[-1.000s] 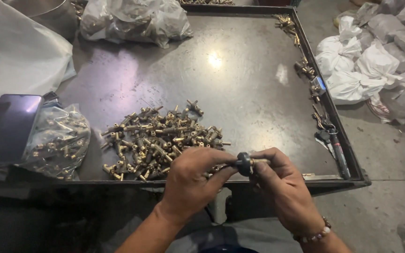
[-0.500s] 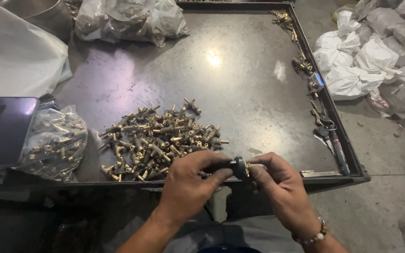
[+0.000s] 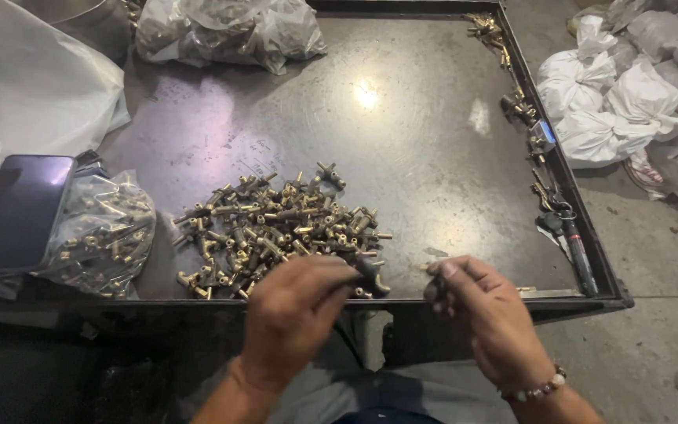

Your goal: Assembling small brass valve components by hand on a metal tray.

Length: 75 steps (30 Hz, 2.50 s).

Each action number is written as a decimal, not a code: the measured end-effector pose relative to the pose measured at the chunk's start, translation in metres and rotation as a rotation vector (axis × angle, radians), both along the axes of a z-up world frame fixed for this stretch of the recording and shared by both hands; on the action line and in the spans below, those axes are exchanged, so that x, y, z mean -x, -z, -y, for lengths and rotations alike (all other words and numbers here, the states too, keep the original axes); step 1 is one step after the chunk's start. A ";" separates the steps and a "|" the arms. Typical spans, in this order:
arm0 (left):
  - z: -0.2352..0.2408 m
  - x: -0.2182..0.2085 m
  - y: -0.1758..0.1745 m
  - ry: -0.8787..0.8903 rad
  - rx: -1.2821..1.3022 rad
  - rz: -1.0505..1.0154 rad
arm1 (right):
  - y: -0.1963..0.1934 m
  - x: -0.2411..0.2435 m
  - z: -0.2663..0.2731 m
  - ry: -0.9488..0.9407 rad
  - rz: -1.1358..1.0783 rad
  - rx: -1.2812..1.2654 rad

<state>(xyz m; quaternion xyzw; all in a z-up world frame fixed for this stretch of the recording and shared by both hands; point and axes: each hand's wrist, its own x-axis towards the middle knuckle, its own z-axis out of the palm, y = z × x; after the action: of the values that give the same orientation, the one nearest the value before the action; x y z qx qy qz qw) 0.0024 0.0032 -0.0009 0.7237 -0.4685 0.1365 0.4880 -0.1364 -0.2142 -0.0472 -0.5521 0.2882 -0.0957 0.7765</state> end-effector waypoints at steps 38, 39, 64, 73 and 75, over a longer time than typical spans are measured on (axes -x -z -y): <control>0.000 -0.044 0.029 -0.221 -0.030 0.084 | -0.036 -0.093 0.014 -0.725 -0.093 1.041; 0.001 -0.043 0.029 -0.226 -0.021 0.096 | -0.035 -0.096 0.012 -0.752 -0.174 0.948; -0.001 -0.045 0.032 -0.297 0.017 0.033 | -0.032 -0.149 -0.020 -0.549 0.191 1.162; -0.002 -0.046 0.036 -0.362 0.031 0.015 | -0.018 -0.192 -0.013 -0.346 0.227 1.015; -0.001 -0.046 0.040 -0.426 0.043 0.003 | -0.012 -0.192 -0.015 -0.357 0.047 0.752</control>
<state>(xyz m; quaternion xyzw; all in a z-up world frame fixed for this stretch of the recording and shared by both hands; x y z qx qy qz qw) 0.0483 0.0046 -0.0406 0.7956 -0.3029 0.2476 0.4626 0.0551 -0.1989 -0.0352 -0.8363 0.1148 -0.0707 0.5315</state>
